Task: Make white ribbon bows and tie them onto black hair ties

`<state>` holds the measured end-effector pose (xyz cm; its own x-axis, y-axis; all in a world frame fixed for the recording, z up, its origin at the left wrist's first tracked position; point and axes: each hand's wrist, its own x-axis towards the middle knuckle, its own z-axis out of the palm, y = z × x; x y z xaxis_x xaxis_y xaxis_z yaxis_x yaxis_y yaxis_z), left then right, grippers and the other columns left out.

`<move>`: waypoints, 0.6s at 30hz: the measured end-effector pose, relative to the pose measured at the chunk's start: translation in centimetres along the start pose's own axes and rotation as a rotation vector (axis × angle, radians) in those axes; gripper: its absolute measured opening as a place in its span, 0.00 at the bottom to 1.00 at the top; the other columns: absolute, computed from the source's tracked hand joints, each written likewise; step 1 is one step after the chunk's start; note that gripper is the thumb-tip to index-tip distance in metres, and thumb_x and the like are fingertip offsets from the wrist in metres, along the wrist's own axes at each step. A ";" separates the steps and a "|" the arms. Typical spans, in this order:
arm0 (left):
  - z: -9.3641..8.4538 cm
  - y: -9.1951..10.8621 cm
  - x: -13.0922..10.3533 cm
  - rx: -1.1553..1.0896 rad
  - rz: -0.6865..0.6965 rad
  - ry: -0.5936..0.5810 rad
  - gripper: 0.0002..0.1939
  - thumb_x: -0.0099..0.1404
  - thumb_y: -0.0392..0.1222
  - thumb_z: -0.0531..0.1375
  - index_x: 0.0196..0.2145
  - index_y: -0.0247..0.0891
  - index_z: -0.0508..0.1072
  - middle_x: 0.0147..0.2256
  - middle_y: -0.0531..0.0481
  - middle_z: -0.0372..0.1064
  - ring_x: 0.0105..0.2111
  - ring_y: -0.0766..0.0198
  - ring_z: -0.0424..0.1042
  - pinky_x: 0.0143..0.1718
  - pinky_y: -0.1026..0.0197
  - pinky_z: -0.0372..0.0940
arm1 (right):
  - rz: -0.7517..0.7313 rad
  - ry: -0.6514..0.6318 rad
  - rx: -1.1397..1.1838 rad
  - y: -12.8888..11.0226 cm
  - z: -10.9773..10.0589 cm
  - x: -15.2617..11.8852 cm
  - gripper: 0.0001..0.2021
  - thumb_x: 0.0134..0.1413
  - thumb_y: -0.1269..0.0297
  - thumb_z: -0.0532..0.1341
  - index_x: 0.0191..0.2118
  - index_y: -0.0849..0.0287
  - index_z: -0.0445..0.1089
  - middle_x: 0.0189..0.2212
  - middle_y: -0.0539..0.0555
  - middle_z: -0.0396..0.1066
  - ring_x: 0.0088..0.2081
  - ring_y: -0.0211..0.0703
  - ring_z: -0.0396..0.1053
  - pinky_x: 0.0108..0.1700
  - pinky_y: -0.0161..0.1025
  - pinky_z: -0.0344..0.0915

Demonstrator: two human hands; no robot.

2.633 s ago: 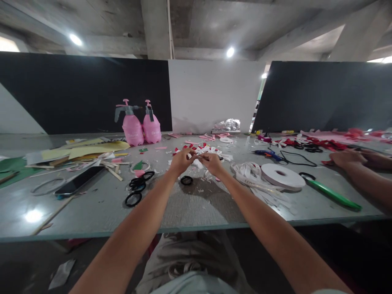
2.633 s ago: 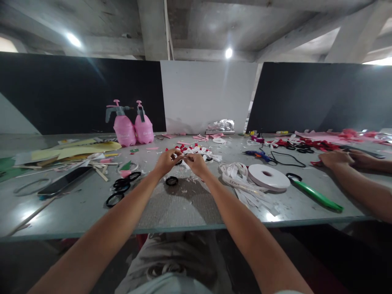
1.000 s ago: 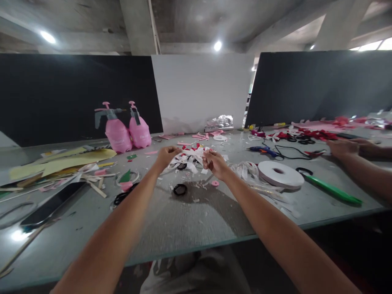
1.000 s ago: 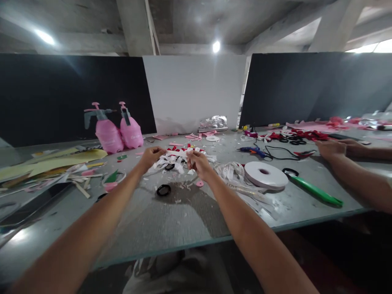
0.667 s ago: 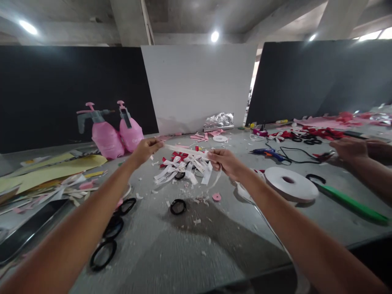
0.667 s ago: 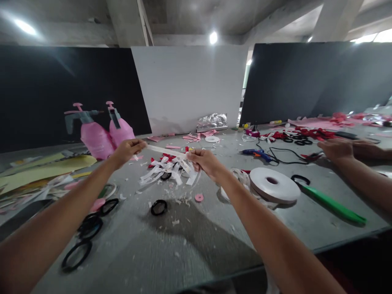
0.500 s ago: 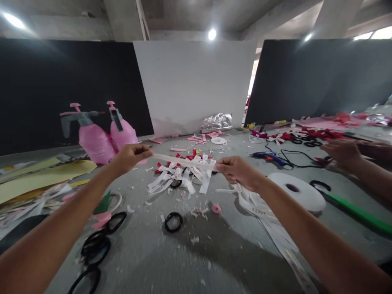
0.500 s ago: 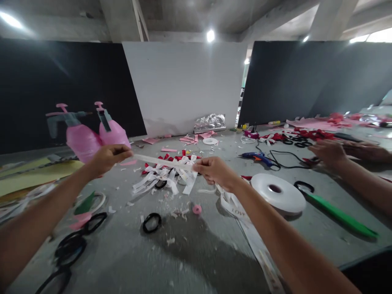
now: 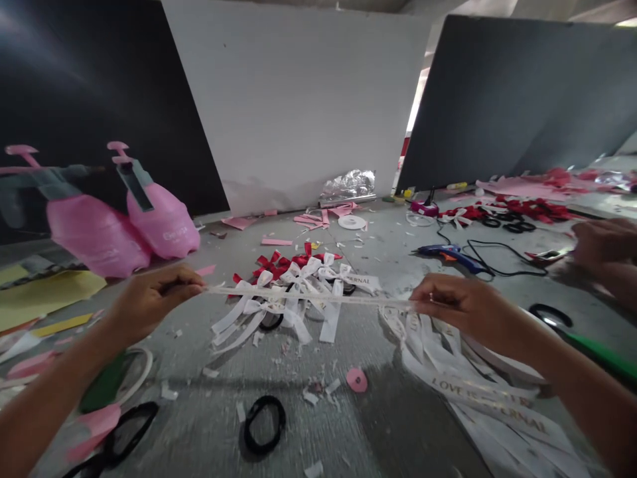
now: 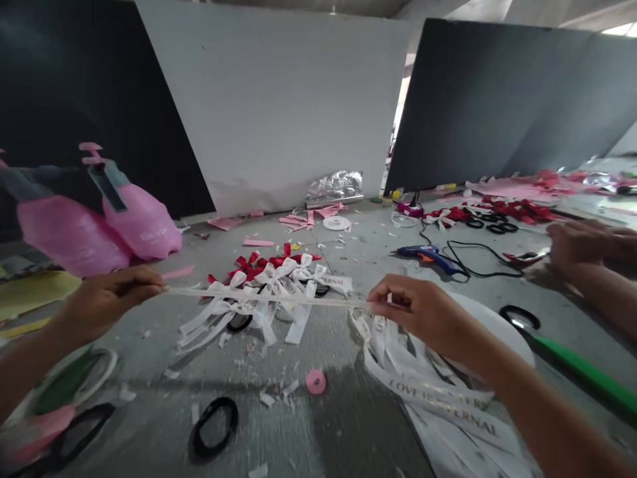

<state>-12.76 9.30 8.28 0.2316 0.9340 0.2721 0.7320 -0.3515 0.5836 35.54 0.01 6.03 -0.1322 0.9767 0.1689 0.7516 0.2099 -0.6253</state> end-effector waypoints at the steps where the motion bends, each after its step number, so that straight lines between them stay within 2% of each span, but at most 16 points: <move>1: 0.1 -0.2 -0.2 0.001 -0.001 -0.003 0.12 0.57 0.54 0.60 0.31 0.45 0.73 0.33 0.56 0.73 0.36 0.63 0.68 0.40 0.62 0.63 | -0.028 0.057 -0.047 0.3 -0.1 -0.5 0.09 0.56 0.55 0.59 0.33 0.54 0.70 0.29 0.53 0.69 0.29 0.38 0.65 0.32 0.36 0.62; 3: 0.3 -0.5 -0.8 0.011 0.023 -0.052 0.09 0.58 0.52 0.60 0.30 0.46 0.73 0.34 0.57 0.73 0.36 0.64 0.68 0.40 0.62 0.63 | -0.104 0.141 -0.129 0.9 -0.1 -1.6 0.07 0.58 0.58 0.57 0.33 0.52 0.68 0.33 0.54 0.70 0.33 0.41 0.68 0.37 0.39 0.64; 5: 0.6 -0.7 -1.8 0.051 0.104 -0.150 0.06 0.58 0.49 0.59 0.28 0.50 0.75 0.33 0.59 0.73 0.35 0.65 0.70 0.40 0.61 0.64 | -0.169 0.148 -0.222 1.6 0.2 -2.9 0.05 0.58 0.60 0.56 0.33 0.49 0.68 0.37 0.56 0.70 0.38 0.45 0.70 0.41 0.42 0.66; 7: 0.8 -1.2 -2.6 0.131 0.221 -0.276 0.06 0.58 0.47 0.58 0.29 0.57 0.76 0.34 0.61 0.74 0.36 0.64 0.71 0.42 0.57 0.64 | -0.215 0.085 -0.311 2.0 0.7 -3.9 0.03 0.56 0.60 0.58 0.35 0.46 0.69 0.40 0.57 0.70 0.43 0.48 0.70 0.43 0.44 0.67; 9: 1.0 -1.7 -3.0 0.240 0.291 -0.390 0.12 0.57 0.45 0.57 0.34 0.63 0.76 0.40 0.62 0.75 0.41 0.61 0.71 0.46 0.50 0.62 | -0.241 -0.016 -0.374 1.8 1.3 -4.3 0.06 0.54 0.58 0.60 0.39 0.45 0.69 0.43 0.57 0.70 0.46 0.51 0.69 0.45 0.46 0.68; 11: 1.4 -1.7 -2.8 0.299 0.311 -0.408 0.15 0.56 0.43 0.56 0.38 0.65 0.75 0.44 0.62 0.74 0.44 0.59 0.70 0.49 0.45 0.60 | -0.246 -0.090 -0.404 0.9 2.1 -3.9 0.09 0.54 0.57 0.60 0.42 0.46 0.69 0.44 0.57 0.69 0.47 0.51 0.68 0.47 0.47 0.67; 14: 3.0 0.3 -1.8 0.248 0.286 -0.277 0.10 0.58 0.44 0.55 0.34 0.56 0.76 0.39 0.59 0.74 0.43 0.60 0.70 0.49 0.51 0.60 | -0.235 -0.127 -0.391 -1.2 3.8 -2.0 0.09 0.60 0.58 0.55 0.40 0.51 0.70 0.40 0.56 0.70 0.44 0.48 0.69 0.45 0.46 0.65; 15: 3.8 1.4 -1.5 0.226 0.280 -0.291 0.10 0.59 0.44 0.55 0.33 0.53 0.76 0.38 0.57 0.74 0.42 0.61 0.70 0.48 0.53 0.61 | -0.227 -0.153 -0.386 -1.9 4.5 -1.3 0.10 0.61 0.59 0.53 0.39 0.52 0.71 0.39 0.56 0.70 0.42 0.48 0.69 0.44 0.46 0.65; 18: 6.9 5.0 -1.1 0.149 0.326 -0.494 0.11 0.59 0.40 0.54 0.35 0.50 0.76 0.37 0.53 0.75 0.39 0.61 0.71 0.44 0.58 0.62 | -0.236 -0.206 -0.406 -3.5 7.0 0.3 0.10 0.60 0.58 0.55 0.37 0.55 0.73 0.36 0.57 0.71 0.38 0.47 0.69 0.42 0.44 0.64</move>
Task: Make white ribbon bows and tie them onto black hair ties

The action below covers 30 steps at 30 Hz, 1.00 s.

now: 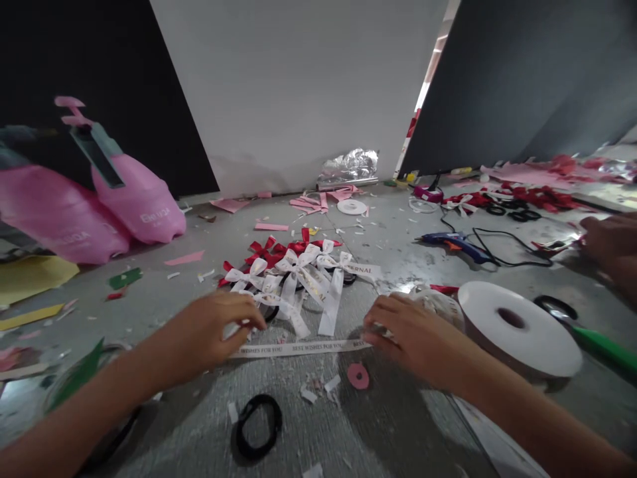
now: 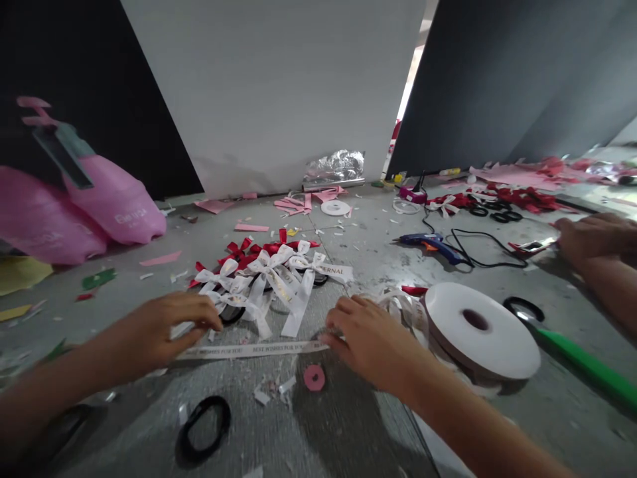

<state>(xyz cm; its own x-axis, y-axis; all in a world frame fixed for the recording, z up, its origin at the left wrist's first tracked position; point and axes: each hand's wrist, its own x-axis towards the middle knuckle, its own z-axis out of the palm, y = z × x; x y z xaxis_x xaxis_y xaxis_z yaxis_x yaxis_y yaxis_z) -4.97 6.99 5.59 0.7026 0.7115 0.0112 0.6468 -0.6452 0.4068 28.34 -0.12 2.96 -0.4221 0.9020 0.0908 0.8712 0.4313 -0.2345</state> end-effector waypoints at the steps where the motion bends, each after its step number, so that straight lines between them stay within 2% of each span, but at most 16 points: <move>1: 0.7 1.0 0.7 -0.035 0.026 -0.037 0.12 0.59 0.39 0.54 0.35 0.49 0.77 0.36 0.52 0.75 0.39 0.60 0.71 0.44 0.58 0.62 | 0.003 -0.012 -0.018 -0.5 0.5 0.6 0.10 0.58 0.58 0.57 0.36 0.55 0.73 0.35 0.57 0.71 0.38 0.48 0.69 0.41 0.44 0.63; 4: 2.6 2.9 2.1 -0.105 0.075 -0.077 0.13 0.60 0.38 0.54 0.36 0.49 0.77 0.37 0.50 0.74 0.40 0.59 0.71 0.45 0.57 0.62 | 0.031 -0.077 -0.037 -1.3 1.5 1.4 0.07 0.55 0.60 0.60 0.36 0.57 0.72 0.32 0.57 0.72 0.34 0.46 0.70 0.38 0.42 0.61; 7: 3.6 3.5 2.5 -0.127 0.058 -0.056 0.12 0.61 0.41 0.55 0.40 0.49 0.76 0.39 0.50 0.74 0.41 0.58 0.70 0.45 0.57 0.61 | 0.048 -0.178 0.059 -1.1 1.6 1.4 0.05 0.54 0.63 0.60 0.36 0.56 0.71 0.30 0.54 0.73 0.30 0.42 0.69 0.33 0.38 0.58; 11: 3.8 4.0 2.9 -0.152 0.035 -0.026 0.16 0.63 0.50 0.56 0.48 0.50 0.73 0.47 0.49 0.71 0.47 0.56 0.68 0.49 0.55 0.60 | 0.041 -0.194 0.214 -0.4 1.1 1.6 0.06 0.51 0.65 0.62 0.36 0.54 0.74 0.31 0.53 0.73 0.32 0.40 0.69 0.33 0.36 0.57; 13: 3.9 4.6 3.1 -0.190 0.064 -0.042 0.21 0.62 0.54 0.57 0.51 0.51 0.71 0.49 0.47 0.69 0.50 0.55 0.66 0.51 0.55 0.59 | 0.046 -0.197 0.295 -0.5 0.6 1.9 0.05 0.51 0.63 0.62 0.32 0.55 0.74 0.27 0.52 0.72 0.29 0.38 0.66 0.31 0.35 0.56; 16: 4.0 5.7 3.6 -0.319 0.083 -0.078 0.24 0.60 0.57 0.58 0.52 0.49 0.70 0.51 0.46 0.68 0.51 0.55 0.66 0.51 0.55 0.59 | 0.067 -0.181 0.506 -1.7 -0.7 2.5 0.09 0.54 0.59 0.60 0.27 0.56 0.72 0.22 0.50 0.68 0.24 0.35 0.62 0.26 0.34 0.53; 18: 3.9 6.3 3.7 -0.446 0.035 -0.104 0.20 0.61 0.57 0.57 0.47 0.46 0.73 0.46 0.46 0.71 0.45 0.57 0.68 0.47 0.57 0.61 | 0.079 -0.127 0.674 -2.7 -1.7 2.7 0.10 0.55 0.57 0.58 0.29 0.57 0.70 0.23 0.50 0.67 0.24 0.34 0.60 0.25 0.33 0.53; 20: 3.7 6.6 3.6 -0.595 -0.052 -0.134 0.18 0.62 0.57 0.56 0.37 0.41 0.75 0.35 0.48 0.72 0.36 0.61 0.70 0.39 0.61 0.63 | 0.106 -0.129 0.856 -3.5 -2.3 2.7 0.12 0.57 0.55 0.57 0.30 0.58 0.69 0.21 0.49 0.64 0.22 0.33 0.57 0.24 0.33 0.52; 22: 3.3 6.5 3.3 -0.751 -0.144 -0.166 0.20 0.62 0.59 0.55 0.30 0.38 0.72 0.27 0.50 0.69 0.26 0.66 0.67 0.28 0.64 0.61 | 0.146 -0.164 1.012 -3.9 -2.4 2.7 0.13 0.57 0.55 0.57 0.29 0.58 0.67 0.18 0.46 0.58 0.19 0.31 0.53 0.21 0.32 0.49; 24: 2.8 6.2 2.8 -0.868 -0.212 -0.182 0.21 0.62 0.60 0.55 0.28 0.37 0.70 0.22 0.53 0.64 0.19 0.71 0.60 0.20 0.67 0.55 | 0.167 -0.183 1.109 -3.9 -2.1 2.6 0.13 0.56 0.55 0.58 0.27 0.59 0.66 0.16 0.44 0.54 0.18 0.30 0.49 0.20 0.32 0.46; 27: 2.2 5.8 2.2 -0.961 -0.250 -0.144 0.22 0.60 0.61 0.56 0.25 0.37 0.65 0.18 0.56 0.56 0.16 0.74 0.52 0.16 0.68 0.47 | 0.139 -0.238 1.254 -3.6 -1.4 2.5 0.12 0.53 0.57 0.62 0.27 0.60 0.67 0.16 0.44 0.54 0.17 0.28 0.47 0.19 0.31 0.43; 30: 1.9 5.7 1.9 -1.066 -0.227 -0.094 0.23 0.61 0.59 0.57 0.23 0.36 0.61 0.17 0.58 0.51 0.16 0.75 0.49 0.16 0.69 0.45 | 0.098 -0.265 1.570 -3.6 -1.2 2.4 0.13 0.52 0.57 0.63 0.26 0.60 0.65 0.15 0.42 0.51 0.16 0.27 0.43 0.18 0.31 0.42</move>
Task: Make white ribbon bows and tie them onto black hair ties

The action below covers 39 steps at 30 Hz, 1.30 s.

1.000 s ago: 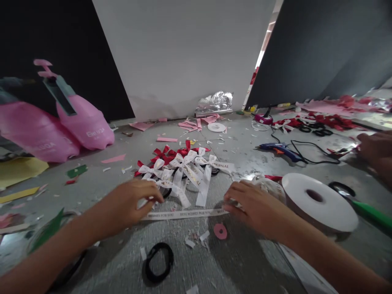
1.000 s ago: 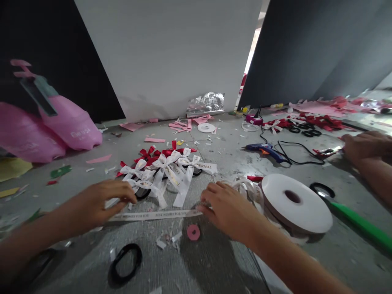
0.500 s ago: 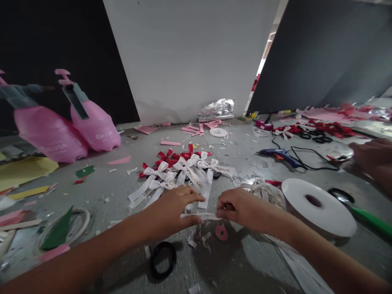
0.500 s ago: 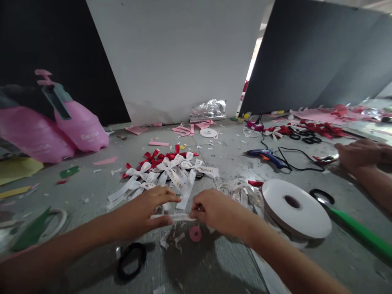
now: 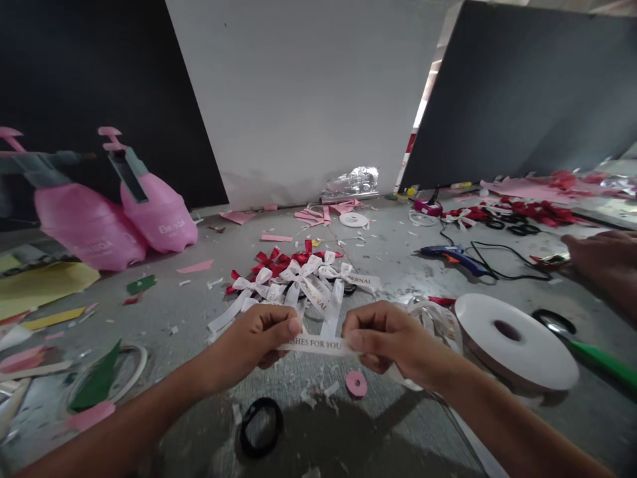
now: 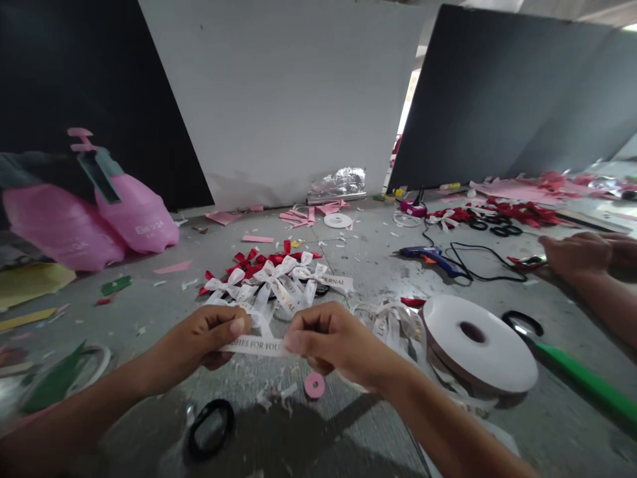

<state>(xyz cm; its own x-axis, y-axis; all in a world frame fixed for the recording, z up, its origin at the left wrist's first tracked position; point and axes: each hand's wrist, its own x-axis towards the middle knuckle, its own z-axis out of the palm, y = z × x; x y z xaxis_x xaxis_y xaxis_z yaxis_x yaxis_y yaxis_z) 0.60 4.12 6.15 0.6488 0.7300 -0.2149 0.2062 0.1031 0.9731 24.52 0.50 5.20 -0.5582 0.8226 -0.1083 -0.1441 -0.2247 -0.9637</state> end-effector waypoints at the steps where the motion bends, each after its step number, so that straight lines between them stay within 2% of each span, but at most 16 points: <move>1: 0.0 0.0 0.0 -0.043 0.014 -0.010 0.23 0.62 0.58 0.56 0.22 0.36 0.60 0.17 0.58 0.51 0.16 0.75 0.48 0.17 0.69 0.45 | -0.031 -0.009 0.121 0.0 0.1 0.0 0.13 0.53 0.57 0.63 0.25 0.59 0.64 0.14 0.42 0.50 0.16 0.27 0.43 0.18 0.31 0.42; 4: 0.2 0.4 0.2 -0.201 0.066 -0.030 0.24 0.62 0.58 0.56 0.21 0.36 0.58 0.17 0.58 0.49 0.16 0.76 0.45 0.17 0.68 0.42 | -0.160 0.024 0.409 -0.6 0.5 -0.2 0.15 0.54 0.56 0.62 0.24 0.58 0.61 0.17 0.44 0.53 0.17 0.29 0.48 0.19 0.30 0.49; 8: 1.0 2.2 0.6 -0.399 0.127 -0.024 0.25 0.59 0.57 0.60 0.21 0.36 0.54 0.18 0.59 0.47 0.16 0.76 0.43 0.17 0.69 0.42 | -0.342 0.191 0.548 -1.9 1.1 -0.3 0.14 0.51 0.54 0.64 0.24 0.56 0.64 0.29 0.52 0.67 0.29 0.36 0.62 0.18 0.29 0.54; 11: 2.1 3.6 1.0 -0.552 0.147 0.000 0.23 0.61 0.56 0.59 0.21 0.37 0.55 0.19 0.57 0.50 0.17 0.74 0.49 0.19 0.68 0.51 | -0.441 0.264 0.551 -2.9 1.6 -0.2 0.12 0.50 0.52 0.64 0.26 0.55 0.68 0.37 0.54 0.70 0.35 0.40 0.66 0.17 0.29 0.56; 13: 2.8 4.3 1.5 -0.711 0.168 0.081 0.22 0.62 0.55 0.58 0.22 0.36 0.58 0.21 0.54 0.56 0.20 0.71 0.57 0.23 0.66 0.58 | -0.500 0.274 0.539 -3.4 2.1 -0.2 0.11 0.50 0.52 0.64 0.27 0.54 0.70 0.38 0.52 0.71 0.35 0.39 0.67 0.17 0.29 0.58; 16: 3.8 4.6 2.3 -0.943 0.198 0.244 0.17 0.63 0.50 0.58 0.24 0.36 0.64 0.28 0.50 0.66 0.28 0.67 0.67 0.30 0.63 0.65 | -0.539 0.281 0.553 -3.6 2.6 0.1 0.11 0.51 0.53 0.64 0.27 0.54 0.70 0.34 0.50 0.71 0.27 0.33 0.64 0.16 0.27 0.58; 18: 4.5 4.7 2.8 -1.058 0.211 0.331 0.13 0.63 0.47 0.58 0.26 0.36 0.67 0.30 0.48 0.69 0.33 0.64 0.71 0.35 0.61 0.68 | -0.539 0.304 0.602 -3.5 2.9 0.3 0.12 0.51 0.53 0.64 0.26 0.55 0.69 0.29 0.47 0.69 0.19 0.27 0.57 0.13 0.25 0.55; 21: 5.3 4.9 3.0 -1.169 0.278 0.350 0.12 0.64 0.45 0.57 0.26 0.36 0.69 0.31 0.50 0.71 0.37 0.63 0.72 0.40 0.59 0.69 | -0.532 0.369 0.683 -3.1 3.2 0.6 0.14 0.50 0.53 0.65 0.25 0.57 0.67 0.23 0.44 0.65 0.14 0.23 0.46 0.11 0.24 0.51; 23: 5.8 5.1 2.9 -1.200 0.325 0.313 0.14 0.65 0.46 0.57 0.25 0.36 0.68 0.29 0.51 0.70 0.36 0.63 0.73 0.42 0.58 0.69 | -0.521 0.417 0.693 -3.0 3.4 0.6 0.14 0.48 0.54 0.67 0.26 0.58 0.67 0.22 0.43 0.63 0.14 0.23 0.45 0.11 0.23 0.50; 26: 6.3 5.2 2.5 -1.188 0.392 0.270 0.14 0.64 0.46 0.58 0.24 0.37 0.67 0.25 0.55 0.67 0.30 0.67 0.71 0.40 0.59 0.69 | -0.519 0.459 0.630 -2.8 3.9 0.5 0.11 0.46 0.59 0.69 0.31 0.57 0.69 0.24 0.44 0.65 0.16 0.23 0.50 0.12 0.22 0.50; 29: 6.8 4.8 1.9 -1.121 0.453 0.258 0.06 0.61 0.42 0.61 0.29 0.38 0.70 0.25 0.56 0.66 0.25 0.71 0.69 0.34 0.63 0.68 | -0.533 0.442 0.554 -2.6 4.5 0.5 0.12 0.44 0.63 0.69 0.36 0.57 0.70 0.26 0.44 0.66 0.19 0.24 0.56 0.12 0.22 0.51; 30: 6.9 4.6 1.7 -1.096 0.458 0.273 0.04 0.61 0.41 0.61 0.32 0.39 0.71 0.26 0.56 0.67 0.24 0.71 0.69 0.33 0.64 0.67 | -0.536 0.436 0.541 -2.4 4.7 0.6 0.12 0.44 0.63 0.70 0.36 0.57 0.70 0.26 0.44 0.66 0.19 0.25 0.58 0.13 0.22 0.51; 33: 7.6 3.8 0.9 -1.025 0.439 0.365 0.08 0.59 0.39 0.63 0.37 0.39 0.71 0.27 0.57 0.68 0.23 0.73 0.68 0.30 0.66 0.66 | -0.534 0.429 0.551 -1.9 5.4 1.0 0.15 0.41 0.65 0.71 0.37 0.55 0.69 0.27 0.44 0.68 0.19 0.26 0.60 0.13 0.22 0.54; 36: 8.3 3.0 0.1 -0.930 0.447 0.421 0.12 0.56 0.41 0.66 0.38 0.37 0.71 0.25 0.57 0.68 0.22 0.72 0.68 0.31 0.66 0.66 | -0.494 0.379 0.617 -1.1 5.8 1.3 0.15 0.39 0.66 0.72 0.35 0.57 0.68 0.25 0.44 0.68 0.20 0.26 0.62 0.14 0.22 0.58; 39: 8.5 2.3 -0.6 -0.820 0.504 0.443 0.17 0.52 0.43 0.69 0.38 0.36 0.71 0.24 0.57 0.67 0.23 0.72 0.68 0.32 0.66 0.66 | -0.454 0.335 0.677 -0.1 6.2 1.3 0.15 0.37 0.66 0.73 0.30 0.59 0.66 0.22 0.44 0.65 0.19 0.26 0.60 0.14 0.21 0.58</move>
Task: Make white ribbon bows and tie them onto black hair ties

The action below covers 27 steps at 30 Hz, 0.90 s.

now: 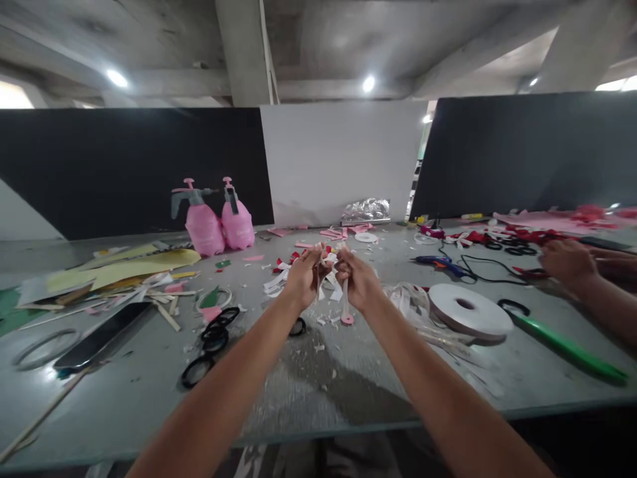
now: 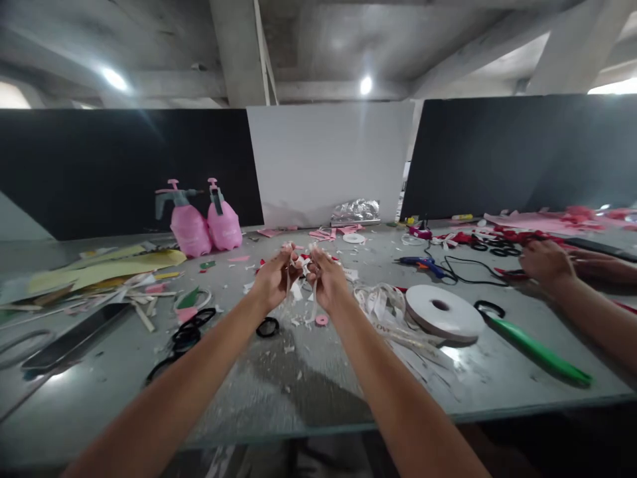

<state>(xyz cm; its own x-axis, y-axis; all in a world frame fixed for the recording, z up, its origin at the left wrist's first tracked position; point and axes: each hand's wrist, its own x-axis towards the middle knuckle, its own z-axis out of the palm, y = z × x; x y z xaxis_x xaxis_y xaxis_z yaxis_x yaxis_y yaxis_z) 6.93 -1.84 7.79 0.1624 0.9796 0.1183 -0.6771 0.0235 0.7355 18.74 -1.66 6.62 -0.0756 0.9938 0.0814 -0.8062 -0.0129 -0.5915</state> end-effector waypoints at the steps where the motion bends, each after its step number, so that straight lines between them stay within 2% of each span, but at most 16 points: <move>1: -0.3 0.0 -0.2 0.033 0.027 -0.016 0.17 0.51 0.43 0.69 0.36 0.35 0.71 0.24 0.57 0.67 0.23 0.72 0.68 0.32 0.66 0.65 | 0.012 -0.007 0.005 0.3 -0.2 -0.2 0.16 0.37 0.65 0.73 0.30 0.60 0.66 0.21 0.44 0.65 0.19 0.25 0.59 0.14 0.21 0.57; 6: -2.5 0.2 -0.3 0.182 0.127 -0.052 0.17 0.49 0.44 0.70 0.27 0.34 0.66 0.23 0.56 0.68 0.22 0.71 0.67 0.31 0.66 0.64 | 0.031 -0.064 -0.088 2.2 -1.1 -0.4 0.18 0.38 0.58 0.72 0.31 0.59 0.65 0.20 0.42 0.63 0.17 0.26 0.57 0.12 0.23 0.52; 12: -5.3 -0.8 -0.4 0.093 0.077 -0.038 0.16 0.50 0.42 0.70 0.33 0.35 0.68 0.28 0.55 0.70 0.26 0.72 0.69 0.33 0.66 0.65 | -0.070 -0.046 -0.305 3.6 -2.2 -0.4 0.18 0.40 0.53 0.69 0.30 0.58 0.64 0.17 0.42 0.60 0.15 0.28 0.54 0.14 0.27 0.52; 17: -6.2 -0.9 -0.8 -0.038 0.019 0.039 0.14 0.55 0.44 0.67 0.31 0.35 0.68 0.27 0.54 0.69 0.28 0.68 0.71 0.35 0.63 0.66 | -0.163 -0.171 -0.451 3.7 -2.2 -0.9 0.18 0.43 0.49 0.67 0.27 0.57 0.63 0.17 0.44 0.62 0.13 0.28 0.54 0.12 0.29 0.49; 20: -6.3 -0.5 -1.0 -0.084 -0.006 -0.001 0.15 0.55 0.47 0.66 0.28 0.36 0.64 0.21 0.57 0.63 0.24 0.70 0.68 0.33 0.63 0.66 | -0.226 -0.186 -0.592 4.2 -2.3 -1.0 0.19 0.46 0.47 0.64 0.24 0.58 0.63 0.14 0.43 0.59 0.12 0.29 0.52 0.12 0.30 0.49; 23: -6.3 -0.8 -0.9 0.033 0.051 -0.059 0.18 0.55 0.49 0.66 0.26 0.37 0.62 0.18 0.60 0.56 0.18 0.74 0.60 0.26 0.67 0.60 | -0.315 -0.157 -0.711 4.6 -2.5 -1.0 0.17 0.48 0.48 0.63 0.26 0.59 0.66 0.13 0.44 0.59 0.13 0.30 0.53 0.13 0.30 0.52; 25: -6.6 -1.4 -0.7 0.213 0.132 -0.025 0.19 0.55 0.51 0.65 0.25 0.36 0.62 0.18 0.60 0.55 0.17 0.75 0.56 0.22 0.68 0.55 | -0.381 -0.149 -0.800 4.6 -2.5 -1.1 0.16 0.49 0.49 0.62 0.29 0.59 0.69 0.16 0.47 0.62 0.16 0.32 0.57 0.14 0.29 0.56; 27: -6.8 -2.1 -0.4 0.397 0.229 0.042 0.19 0.55 0.53 0.65 0.25 0.36 0.63 0.18 0.59 0.57 0.18 0.75 0.55 0.21 0.68 0.52 | -0.461 -0.162 -0.893 4.4 -2.5 -1.2 0.15 0.47 0.51 0.63 0.30 0.59 0.71 0.23 0.51 0.67 0.22 0.34 0.63 0.16 0.28 0.59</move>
<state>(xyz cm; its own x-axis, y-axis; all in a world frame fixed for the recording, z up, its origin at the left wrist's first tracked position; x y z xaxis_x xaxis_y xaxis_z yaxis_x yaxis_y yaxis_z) 3.35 -0.93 1.66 0.0059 0.9581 0.2863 -0.3632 -0.2647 0.8933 16.73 -2.63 1.90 -0.0003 0.8536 0.5209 -0.0492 0.5202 -0.8526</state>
